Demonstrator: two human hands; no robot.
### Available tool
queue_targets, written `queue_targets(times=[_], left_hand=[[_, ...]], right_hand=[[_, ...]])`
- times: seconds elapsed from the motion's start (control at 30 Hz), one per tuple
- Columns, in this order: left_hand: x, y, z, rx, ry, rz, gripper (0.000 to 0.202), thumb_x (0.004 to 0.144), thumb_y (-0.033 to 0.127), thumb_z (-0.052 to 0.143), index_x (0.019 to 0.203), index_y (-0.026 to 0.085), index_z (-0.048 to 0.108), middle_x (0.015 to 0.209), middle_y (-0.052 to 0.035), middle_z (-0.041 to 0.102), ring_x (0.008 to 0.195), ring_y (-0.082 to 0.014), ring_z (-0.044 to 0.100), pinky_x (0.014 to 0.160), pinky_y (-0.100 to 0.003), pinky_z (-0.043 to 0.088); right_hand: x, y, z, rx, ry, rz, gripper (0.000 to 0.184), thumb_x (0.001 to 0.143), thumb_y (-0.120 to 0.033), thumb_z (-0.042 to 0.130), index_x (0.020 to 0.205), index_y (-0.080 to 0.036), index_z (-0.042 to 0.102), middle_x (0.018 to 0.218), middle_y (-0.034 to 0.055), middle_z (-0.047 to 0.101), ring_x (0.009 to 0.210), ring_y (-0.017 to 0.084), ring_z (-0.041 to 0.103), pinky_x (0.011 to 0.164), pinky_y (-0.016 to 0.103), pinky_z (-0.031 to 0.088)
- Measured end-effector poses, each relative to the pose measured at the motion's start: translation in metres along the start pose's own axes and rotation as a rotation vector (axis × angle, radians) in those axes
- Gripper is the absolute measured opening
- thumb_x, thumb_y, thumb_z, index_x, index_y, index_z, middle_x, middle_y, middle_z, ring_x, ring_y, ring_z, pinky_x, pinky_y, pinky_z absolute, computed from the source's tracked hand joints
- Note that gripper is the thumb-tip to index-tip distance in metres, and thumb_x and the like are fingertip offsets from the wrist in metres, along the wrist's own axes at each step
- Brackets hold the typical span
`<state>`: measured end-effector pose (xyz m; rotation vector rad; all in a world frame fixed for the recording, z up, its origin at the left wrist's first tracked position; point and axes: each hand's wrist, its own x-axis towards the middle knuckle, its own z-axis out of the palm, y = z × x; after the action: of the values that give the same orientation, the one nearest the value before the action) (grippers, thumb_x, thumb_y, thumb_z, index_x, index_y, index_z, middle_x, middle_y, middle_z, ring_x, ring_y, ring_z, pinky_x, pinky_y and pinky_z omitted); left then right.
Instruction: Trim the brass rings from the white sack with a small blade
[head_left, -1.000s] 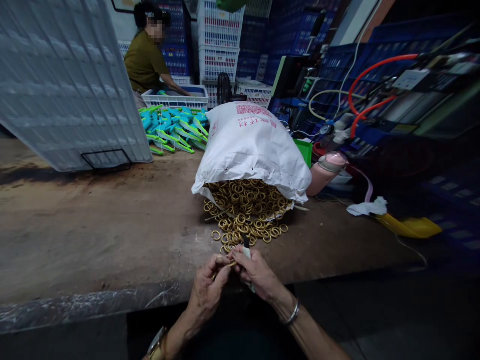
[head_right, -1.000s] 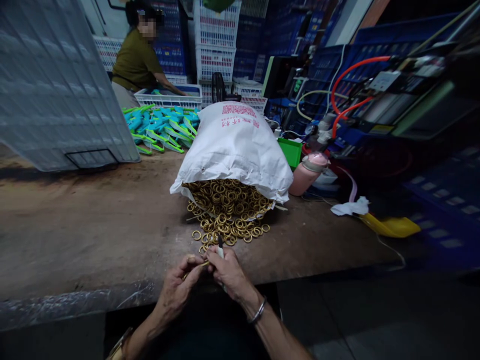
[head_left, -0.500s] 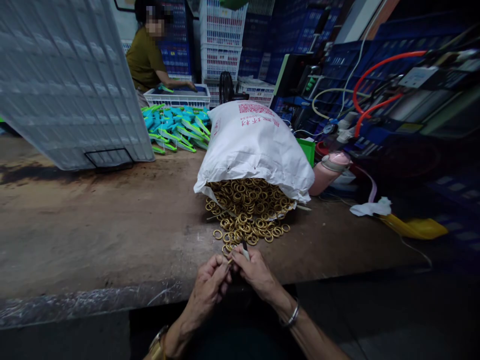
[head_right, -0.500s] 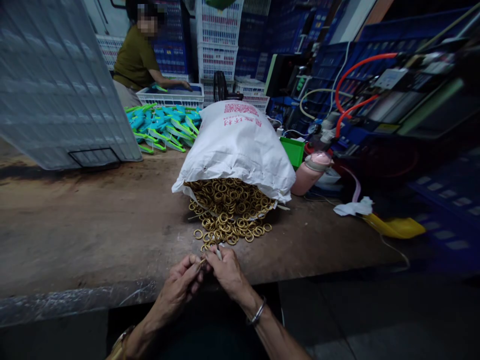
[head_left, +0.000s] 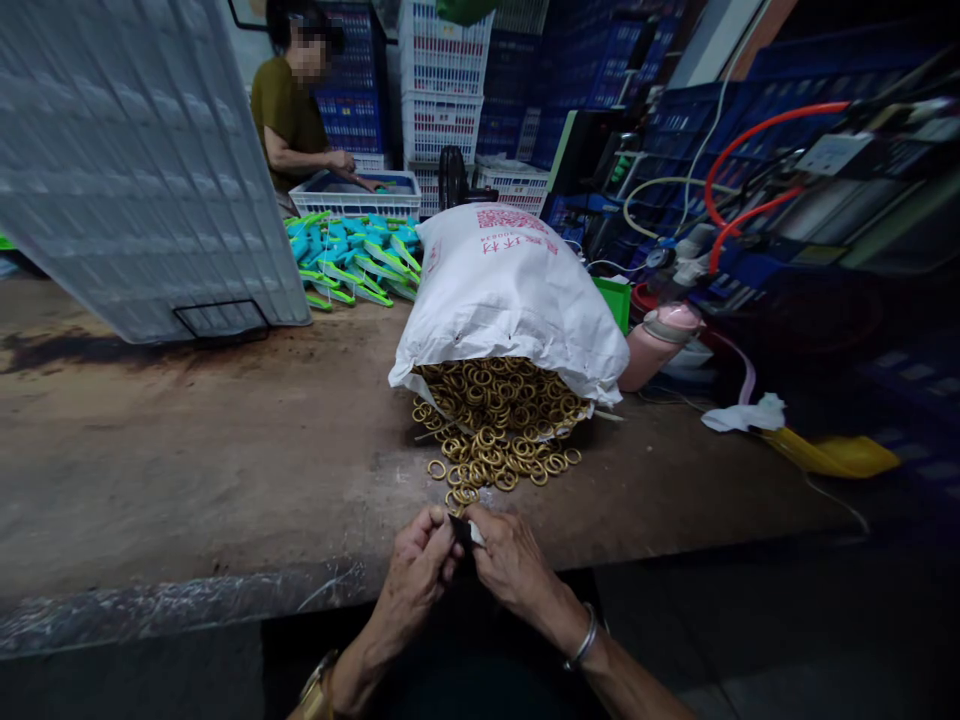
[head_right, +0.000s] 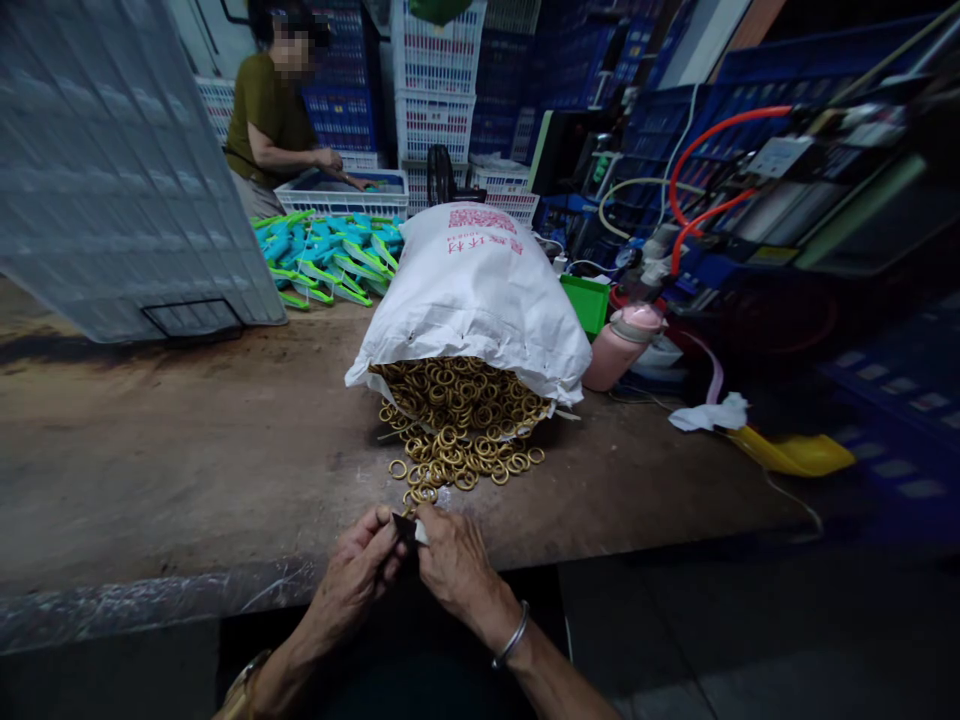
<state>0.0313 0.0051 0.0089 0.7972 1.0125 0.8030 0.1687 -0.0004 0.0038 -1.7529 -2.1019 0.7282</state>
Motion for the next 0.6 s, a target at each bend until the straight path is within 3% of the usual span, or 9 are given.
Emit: queue_targets(times=[0.27,0.43,0.6], left_hand=[[0.002,-0.004,0.001,0.000,0.022,0.045,0.039,0.068,0.053,0.061,0.068,0.018,0.044,0.054,0.0061,0.048,0.038,-0.0034,0.032,0.036,-0.016,0.020],[-0.001,-0.008,-0.003,0.058,0.003,0.106,0.037,0.072,0.051,0.058,0.065,0.018,0.045,0.054,0.0056,0.047,0.038,-0.0030,0.032,0.035,-0.015,0.020],[-0.010,-0.003,-0.004,-0.023,-0.034,0.013,0.035,0.071,0.051,0.060,0.068,0.019,0.047,0.052,0.0055,0.050,0.036,-0.0035,0.034,0.033,-0.015,0.019]], right_hand=[[-0.001,0.002,0.003,-0.055,0.015,0.016,0.036,0.066,-0.003,0.038,0.094,-0.019,0.055,0.080,0.0037,0.063,0.073,0.016,0.056,0.066,0.024,0.033],[0.000,0.004,0.001,-0.098,-0.047,0.020,0.034,0.066,-0.004,0.040,0.091,-0.019,0.056,0.073,0.0028,0.064,0.066,0.015,0.056,0.059,0.024,0.030],[0.010,0.022,-0.003,-0.171,0.035,0.172,0.026,0.074,-0.007,0.040,0.089,-0.019,0.056,0.070,0.0038,0.064,0.062,0.015,0.057,0.054,0.025,0.026]])
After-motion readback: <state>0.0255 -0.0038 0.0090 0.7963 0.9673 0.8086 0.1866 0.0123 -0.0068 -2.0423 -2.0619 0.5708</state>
